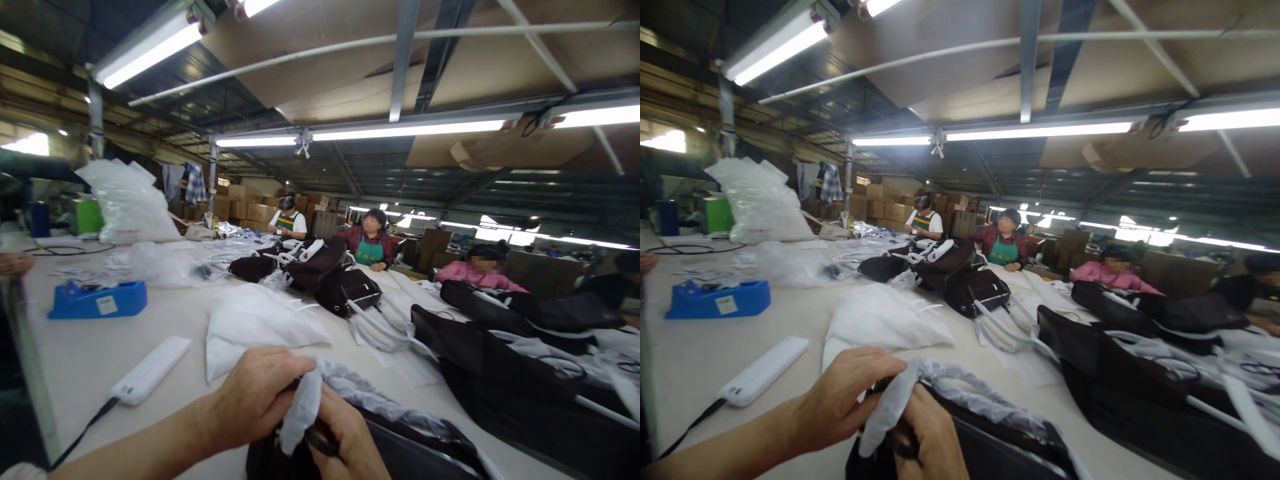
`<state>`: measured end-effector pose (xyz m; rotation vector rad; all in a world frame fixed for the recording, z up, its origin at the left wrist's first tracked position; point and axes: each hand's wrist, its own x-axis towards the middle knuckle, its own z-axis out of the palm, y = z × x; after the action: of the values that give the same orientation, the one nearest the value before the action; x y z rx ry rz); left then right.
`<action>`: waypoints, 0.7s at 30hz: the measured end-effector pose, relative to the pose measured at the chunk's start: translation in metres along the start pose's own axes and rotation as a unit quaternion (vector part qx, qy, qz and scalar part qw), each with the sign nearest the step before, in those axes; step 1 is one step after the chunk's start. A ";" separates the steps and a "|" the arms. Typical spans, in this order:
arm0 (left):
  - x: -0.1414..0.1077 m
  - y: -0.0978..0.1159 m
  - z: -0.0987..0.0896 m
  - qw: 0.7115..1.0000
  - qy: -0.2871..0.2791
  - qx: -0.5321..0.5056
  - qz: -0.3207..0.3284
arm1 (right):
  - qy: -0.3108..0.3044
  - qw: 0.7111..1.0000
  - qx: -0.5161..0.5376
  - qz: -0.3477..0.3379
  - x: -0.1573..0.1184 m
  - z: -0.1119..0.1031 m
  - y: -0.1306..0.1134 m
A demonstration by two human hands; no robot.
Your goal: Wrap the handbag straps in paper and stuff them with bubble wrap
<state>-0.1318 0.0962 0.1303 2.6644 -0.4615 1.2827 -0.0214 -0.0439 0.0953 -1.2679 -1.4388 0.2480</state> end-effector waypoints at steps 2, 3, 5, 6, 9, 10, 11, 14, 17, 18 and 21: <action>0.005 0.005 -0.003 0.997 -0.037 -0.054 -0.037 | 0.008 0.994 0.063 0.087 -0.002 -0.005 -0.003; 0.006 0.006 -0.004 0.993 -0.052 -0.079 -0.065 | 0.019 0.985 0.092 0.142 -0.003 -0.009 -0.003; 0.003 0.006 -0.005 0.983 -0.078 -0.116 -0.124 | 0.055 0.967 0.143 0.203 -0.006 -0.021 -0.004; 0.001 0.006 -0.004 0.977 -0.083 -0.132 -0.143 | 0.082 0.963 0.161 0.198 -0.007 -0.028 -0.005; -0.009 0.003 0.000 0.965 -0.083 -0.194 -0.153 | 0.139 0.967 0.152 0.153 -0.010 -0.048 -0.009; -0.010 0.004 0.002 0.962 -0.072 -0.215 -0.155 | 0.134 0.972 0.121 0.149 -0.010 -0.052 -0.010; -0.011 0.005 0.004 0.957 -0.061 -0.234 -0.158 | 0.119 0.978 0.079 0.148 -0.010 -0.055 -0.012; -0.008 0.010 0.008 0.947 -0.037 -0.269 -0.172 | 0.010 0.993 -0.035 0.116 -0.010 -0.048 -0.014; 0.001 0.017 0.007 0.946 -0.062 -0.269 -0.168 | -0.055 0.996 -0.040 0.058 -0.006 -0.031 -0.015; 0.005 0.018 0.004 0.950 -0.085 -0.254 -0.160 | -0.057 0.997 -0.020 0.052 -0.004 -0.027 -0.016; 0.019 0.020 -0.007 0.964 -0.159 -0.178 -0.118 | -0.061 0.989 0.108 0.084 0.000 -0.023 -0.026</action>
<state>-0.1329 0.0749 0.1492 2.5213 -0.3572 0.6376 -0.0169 -0.0648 0.1221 -1.2129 -1.3670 0.5893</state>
